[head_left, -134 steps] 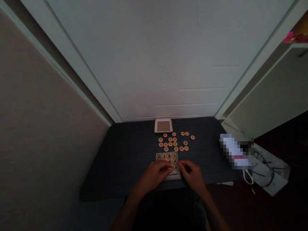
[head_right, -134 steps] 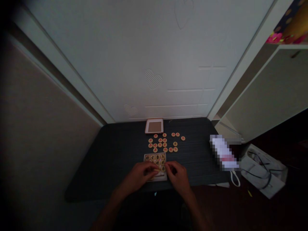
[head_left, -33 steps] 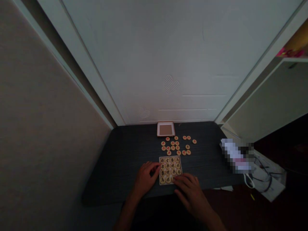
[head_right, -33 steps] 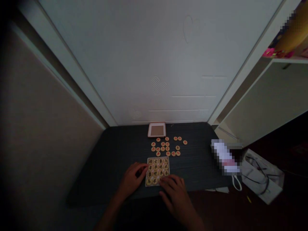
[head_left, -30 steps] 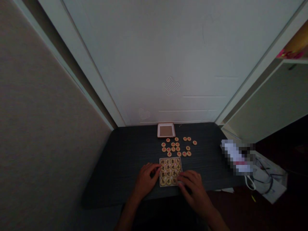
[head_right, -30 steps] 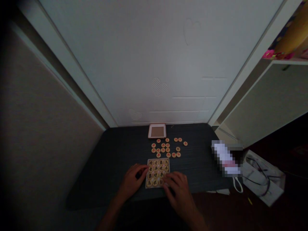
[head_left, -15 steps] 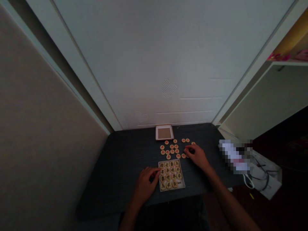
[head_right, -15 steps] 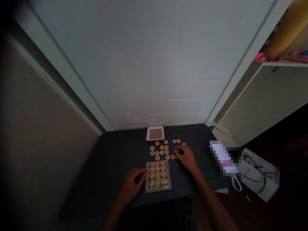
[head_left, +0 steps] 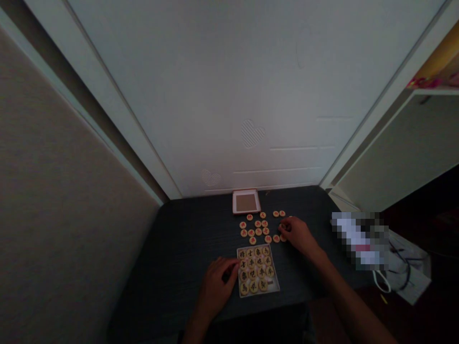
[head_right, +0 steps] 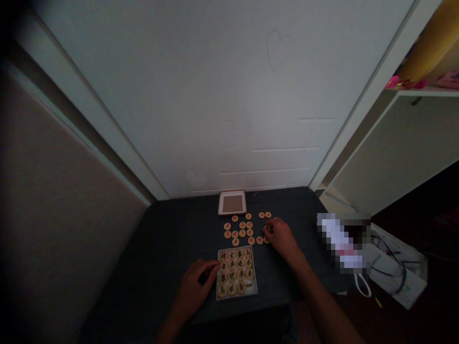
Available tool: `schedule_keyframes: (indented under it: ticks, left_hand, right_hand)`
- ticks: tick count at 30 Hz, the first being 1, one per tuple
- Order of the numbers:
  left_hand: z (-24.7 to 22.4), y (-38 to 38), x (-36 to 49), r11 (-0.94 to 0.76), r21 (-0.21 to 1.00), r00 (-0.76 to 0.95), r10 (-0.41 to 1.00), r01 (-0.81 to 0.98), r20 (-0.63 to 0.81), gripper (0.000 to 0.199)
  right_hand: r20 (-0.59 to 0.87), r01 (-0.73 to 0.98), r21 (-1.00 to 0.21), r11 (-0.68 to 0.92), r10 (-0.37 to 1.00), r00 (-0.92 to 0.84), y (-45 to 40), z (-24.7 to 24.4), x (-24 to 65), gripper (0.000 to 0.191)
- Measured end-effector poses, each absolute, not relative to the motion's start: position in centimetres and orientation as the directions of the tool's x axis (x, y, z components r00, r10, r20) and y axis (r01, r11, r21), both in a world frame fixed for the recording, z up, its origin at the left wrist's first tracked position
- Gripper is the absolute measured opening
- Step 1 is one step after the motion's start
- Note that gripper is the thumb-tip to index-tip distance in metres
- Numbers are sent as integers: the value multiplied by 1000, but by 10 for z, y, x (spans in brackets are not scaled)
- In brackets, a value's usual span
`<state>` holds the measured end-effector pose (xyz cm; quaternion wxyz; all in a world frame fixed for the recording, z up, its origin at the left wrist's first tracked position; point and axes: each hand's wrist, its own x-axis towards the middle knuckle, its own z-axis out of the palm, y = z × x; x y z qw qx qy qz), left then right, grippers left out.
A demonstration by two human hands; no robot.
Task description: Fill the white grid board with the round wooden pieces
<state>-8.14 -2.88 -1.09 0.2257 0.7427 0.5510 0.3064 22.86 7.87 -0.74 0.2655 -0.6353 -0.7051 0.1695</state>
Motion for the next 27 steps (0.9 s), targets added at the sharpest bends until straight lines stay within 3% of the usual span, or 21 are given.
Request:
schedule_keyframes:
  ticks: [8,11,15,23,27]
  left_hand:
    - [-13,-30,-82,-272,676,201,962,685,184,20]
    - [-14,-30,-82,-280,677,202,960,680,194,19]
    - [-15,-30,-82,-275,703,166,961,656,221,19]
    - [10,-37,-49,-346,774,177,938,530,298,17]
    - [21,-35,-21,-262,846,175,963,465,202,17]
  right_hand:
    - [186,771,-622,137,982,-25,66,15,227,24]
    - [203,551,-813,188,979,-35,40,20,221,29]
    - [217,367,-905,216,975,-38,-1,5,201,26]
    - [322,414,-858,303,946,-25,-35,-28,177,27]
    - [416,474,-796,377,909,-23,-36,-29,177,33]
